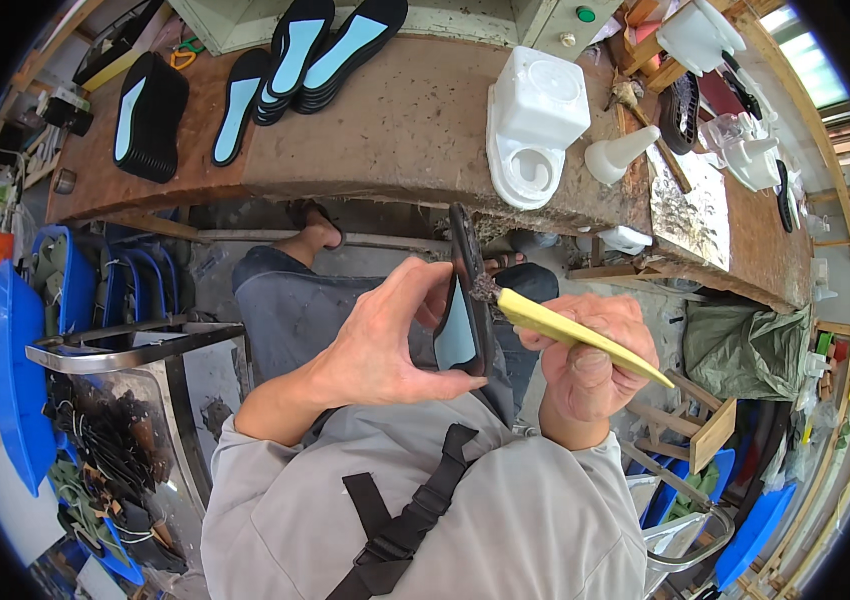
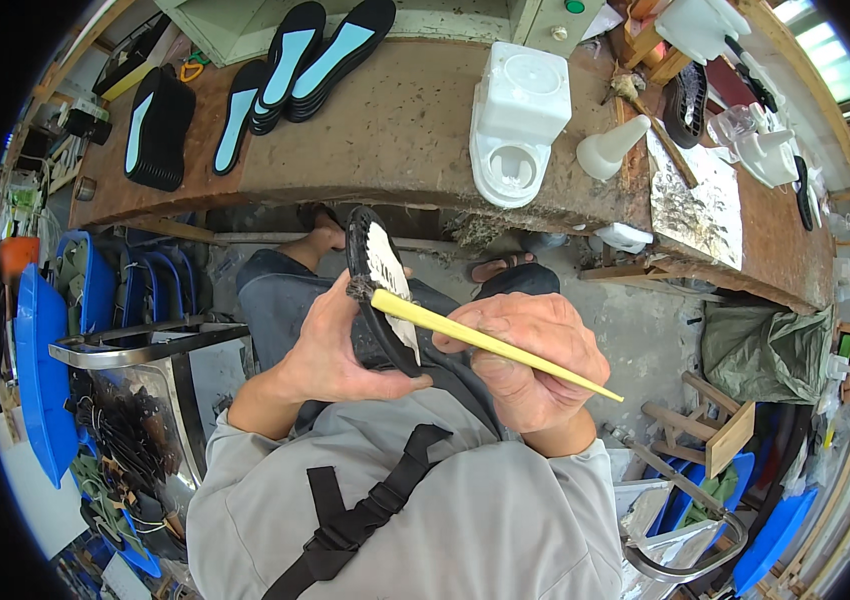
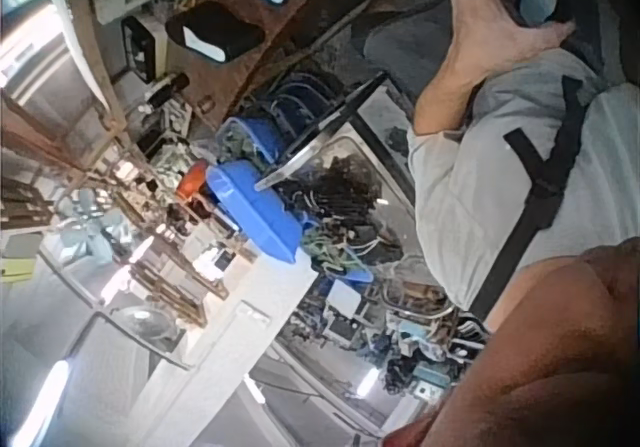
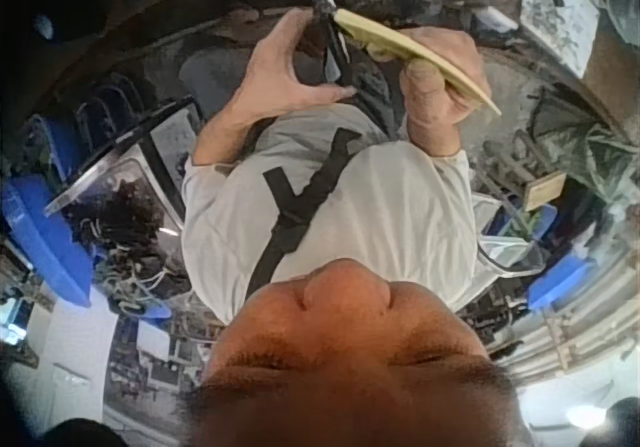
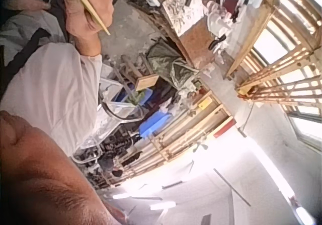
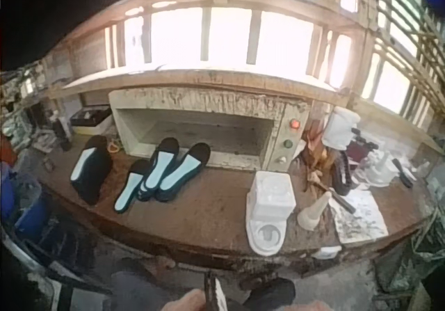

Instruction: Applying glue to the edges and surface of shoe insoles and soles using a brush.

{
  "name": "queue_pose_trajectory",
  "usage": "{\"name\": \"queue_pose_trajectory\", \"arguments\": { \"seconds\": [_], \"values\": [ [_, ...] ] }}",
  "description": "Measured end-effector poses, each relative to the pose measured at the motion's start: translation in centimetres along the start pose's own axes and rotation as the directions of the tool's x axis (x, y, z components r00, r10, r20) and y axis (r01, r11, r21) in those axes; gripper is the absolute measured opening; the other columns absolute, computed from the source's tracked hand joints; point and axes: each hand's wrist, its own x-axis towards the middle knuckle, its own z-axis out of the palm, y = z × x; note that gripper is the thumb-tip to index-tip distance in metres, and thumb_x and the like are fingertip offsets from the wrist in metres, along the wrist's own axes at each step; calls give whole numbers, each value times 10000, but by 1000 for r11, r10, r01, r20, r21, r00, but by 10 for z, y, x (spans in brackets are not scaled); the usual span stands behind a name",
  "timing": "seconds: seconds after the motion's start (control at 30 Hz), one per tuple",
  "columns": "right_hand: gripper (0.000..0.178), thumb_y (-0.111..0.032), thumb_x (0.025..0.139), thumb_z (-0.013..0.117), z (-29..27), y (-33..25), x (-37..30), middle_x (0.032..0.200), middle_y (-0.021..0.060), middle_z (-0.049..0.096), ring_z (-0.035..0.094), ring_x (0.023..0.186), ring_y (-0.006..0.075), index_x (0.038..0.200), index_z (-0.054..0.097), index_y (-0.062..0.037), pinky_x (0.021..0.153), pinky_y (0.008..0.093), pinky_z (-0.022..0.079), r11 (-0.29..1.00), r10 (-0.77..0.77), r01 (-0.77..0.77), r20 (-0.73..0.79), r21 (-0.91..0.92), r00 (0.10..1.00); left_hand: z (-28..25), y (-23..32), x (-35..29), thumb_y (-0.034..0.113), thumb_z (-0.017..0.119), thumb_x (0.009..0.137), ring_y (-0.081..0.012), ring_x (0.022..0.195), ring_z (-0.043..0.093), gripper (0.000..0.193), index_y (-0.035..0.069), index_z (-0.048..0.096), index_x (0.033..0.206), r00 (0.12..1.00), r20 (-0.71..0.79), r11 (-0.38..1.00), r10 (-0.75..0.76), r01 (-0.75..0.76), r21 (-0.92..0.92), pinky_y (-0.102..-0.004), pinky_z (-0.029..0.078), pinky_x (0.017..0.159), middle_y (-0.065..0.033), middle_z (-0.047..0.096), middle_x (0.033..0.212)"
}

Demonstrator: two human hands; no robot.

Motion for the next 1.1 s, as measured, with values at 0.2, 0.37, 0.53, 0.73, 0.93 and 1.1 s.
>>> {"name": "queue_pose_trajectory", "arguments": {
  "seconds": [0.2, 0.37, 0.53, 0.73, 0.93, 1.1],
  "values": [
    [192, -30, 838, 654, 5, 2, -5, 816, 220, 649, 670, 653, 302, 1000, 583, 46, 600, 397, 575, 999, 20, -18, -54, 26, 998, 0, 1, -2, 297, 853, 555, -169, 765, 547, 832, -16, 465, 1221, 992, 109, 985, -65, 81, -153, -287, 498, 670, -71, 494, 890],
    [187, 32, 817, 646, 5, 5, -15, 857, 224, 647, 666, 701, 316, 992, 582, 48, 634, 437, 582, 1000, 5, -5, -78, 3, 997, 0, -1, -5, 352, 860, 548, -150, 823, 555, 851, -25, 465, 1201, 972, 195, 936, -134, 188, -297, -282, 503, 702, -59, 516, 935],
    [176, 33, 813, 646, 5, 6, -21, 864, 216, 638, 661, 687, 314, 978, 586, 50, 626, 451, 583, 998, -1, 5, -69, 62, 998, 0, -3, -6, 362, 862, 545, -146, 827, 557, 850, -23, 466, 1191, 957, 223, 902, -184, 255, -349, -276, 503, 717, -64, 526, 943],
    [184, -79, 858, 620, -4, -4, -18, 832, 188, 623, 635, 610, 274, 1006, 596, 27, 551, 402, 567, 1000, 7, -6, -57, 18, 998, -1, -1, -4, 343, 858, 549, -147, 833, 559, 842, -23, 467, 1199, 955, 212, 881, -206, 275, -385, -279, 505, 720, -65, 529, 944],
    [122, -84, 821, 627, -14, -7, 29, 662, 96, 669, 617, 635, 191, 864, 660, 25, 613, 314, 474, 982, 158, -165, -80, -89, 984, 0, 3, -5, 302, 847, 555, -170, 820, 555, 827, -16, 465, 1215, 979, 167, 956, -118, 158, -248, -296, 512, 717, -71, 509, 937],
    [128, -95, 807, 625, -12, 1, 42, 670, 70, 674, 607, 635, 180, 804, 671, 24, 632, 310, 451, 976, 120, -124, -37, -178, 992, -5, 7, -7, 295, 845, 557, -172, 802, 544, 815, -10, 468, 1212, 985, 138, 974, -101, 126, -187, -302, 510, 708, -71, 495, 915]
  ]
}}
